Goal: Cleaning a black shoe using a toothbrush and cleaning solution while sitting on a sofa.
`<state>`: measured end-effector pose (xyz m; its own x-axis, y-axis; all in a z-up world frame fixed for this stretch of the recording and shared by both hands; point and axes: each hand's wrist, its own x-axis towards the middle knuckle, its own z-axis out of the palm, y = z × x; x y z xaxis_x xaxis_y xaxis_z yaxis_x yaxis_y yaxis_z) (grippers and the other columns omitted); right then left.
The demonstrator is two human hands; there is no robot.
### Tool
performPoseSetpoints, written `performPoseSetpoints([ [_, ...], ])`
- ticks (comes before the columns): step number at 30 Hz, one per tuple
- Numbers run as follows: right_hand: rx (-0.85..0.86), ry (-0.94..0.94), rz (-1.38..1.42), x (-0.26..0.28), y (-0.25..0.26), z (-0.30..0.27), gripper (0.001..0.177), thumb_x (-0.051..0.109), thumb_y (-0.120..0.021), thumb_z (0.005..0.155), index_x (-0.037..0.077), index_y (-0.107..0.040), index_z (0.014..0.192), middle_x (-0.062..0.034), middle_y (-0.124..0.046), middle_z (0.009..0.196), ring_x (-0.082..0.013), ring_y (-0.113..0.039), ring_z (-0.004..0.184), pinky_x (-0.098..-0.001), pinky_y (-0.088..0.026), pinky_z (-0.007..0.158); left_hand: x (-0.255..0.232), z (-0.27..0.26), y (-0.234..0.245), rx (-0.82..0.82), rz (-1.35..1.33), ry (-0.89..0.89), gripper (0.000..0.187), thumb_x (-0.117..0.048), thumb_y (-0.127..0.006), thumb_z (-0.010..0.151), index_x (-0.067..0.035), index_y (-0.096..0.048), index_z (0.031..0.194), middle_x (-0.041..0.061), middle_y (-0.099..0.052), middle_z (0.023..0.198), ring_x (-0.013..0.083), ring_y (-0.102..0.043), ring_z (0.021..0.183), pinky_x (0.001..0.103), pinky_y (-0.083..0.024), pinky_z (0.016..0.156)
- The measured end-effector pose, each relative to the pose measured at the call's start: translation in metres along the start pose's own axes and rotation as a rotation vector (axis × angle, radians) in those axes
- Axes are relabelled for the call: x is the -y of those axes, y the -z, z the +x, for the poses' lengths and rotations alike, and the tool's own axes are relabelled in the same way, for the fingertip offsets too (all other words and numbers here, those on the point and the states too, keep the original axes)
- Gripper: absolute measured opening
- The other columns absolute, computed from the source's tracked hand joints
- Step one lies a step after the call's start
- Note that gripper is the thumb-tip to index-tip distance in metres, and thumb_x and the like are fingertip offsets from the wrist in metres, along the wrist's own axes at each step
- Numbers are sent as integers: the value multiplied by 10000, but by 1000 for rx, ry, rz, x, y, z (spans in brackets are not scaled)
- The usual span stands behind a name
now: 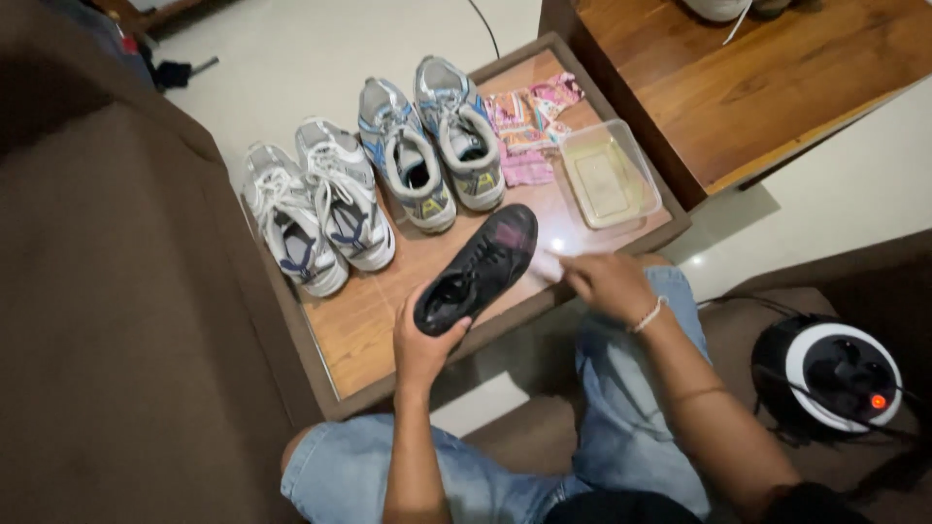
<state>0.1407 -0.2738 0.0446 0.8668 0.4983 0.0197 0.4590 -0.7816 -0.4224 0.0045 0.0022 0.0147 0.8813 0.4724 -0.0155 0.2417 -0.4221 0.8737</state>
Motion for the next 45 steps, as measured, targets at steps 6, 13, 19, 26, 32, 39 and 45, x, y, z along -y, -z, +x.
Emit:
performPoseSetpoints([
  [6,-49,-62,-88,-12,-14,-2,493,261,-571,983,370,-578,1464,-68,-781,1038,-297,-738,960,-458,-588,847,2,-3,1,29,-12,61,901,-390,-945,614,-176,-576,1407,174,-627,1262,402,-616,1201,522,-486,1016],
  [13,6,-36,-14,-18,-21,6,353,214,-618,936,254,-719,1271,-51,-789,1030,-283,-742,984,-429,-573,869,1,2,1,2,-23,87,897,-443,-929,611,-204,-585,1404,172,-649,1260,390,-624,1204,507,-502,1019],
  [19,54,131,453,1,-36,-15,506,27,-589,903,191,-682,1373,-147,-793,1066,-399,-731,994,-507,-581,867,11,7,7,-106,-112,126,769,-552,-774,754,-211,-570,1413,163,-660,1300,353,-626,1225,478,-501,1034],
  [26,-33,377,425,52,-67,-31,356,38,-631,871,140,-764,1185,-159,-793,1031,-365,-743,933,-459,-608,804,23,9,2,-158,-98,21,577,-487,-304,971,-205,-521,1425,208,-602,1353,432,-575,1248,520,-443,1066],
  [32,-179,285,265,43,-82,-14,368,76,-635,929,140,-727,1279,-106,-793,1032,-285,-750,936,-417,-591,842,25,7,2,-175,-119,-21,577,-449,-233,988,-212,-508,1438,234,-600,1329,457,-575,1234,531,-442,1051],
  [39,-110,333,224,-2,-140,-19,278,91,-689,843,161,-781,1096,-70,-799,979,-265,-752,917,-391,-587,862,21,8,5,-181,-194,-40,622,-465,-195,996,-180,-497,1460,292,-561,1350,514,-527,1262,559,-394,1090],
  [45,-3,516,262,47,-90,-23,484,23,-638,837,208,-727,1276,-100,-803,923,-310,-756,849,-452,-597,782,23,12,3,-159,-189,-85,597,-378,-206,996,-127,-511,1443,312,-563,1338,518,-531,1255,553,-398,1089],
])
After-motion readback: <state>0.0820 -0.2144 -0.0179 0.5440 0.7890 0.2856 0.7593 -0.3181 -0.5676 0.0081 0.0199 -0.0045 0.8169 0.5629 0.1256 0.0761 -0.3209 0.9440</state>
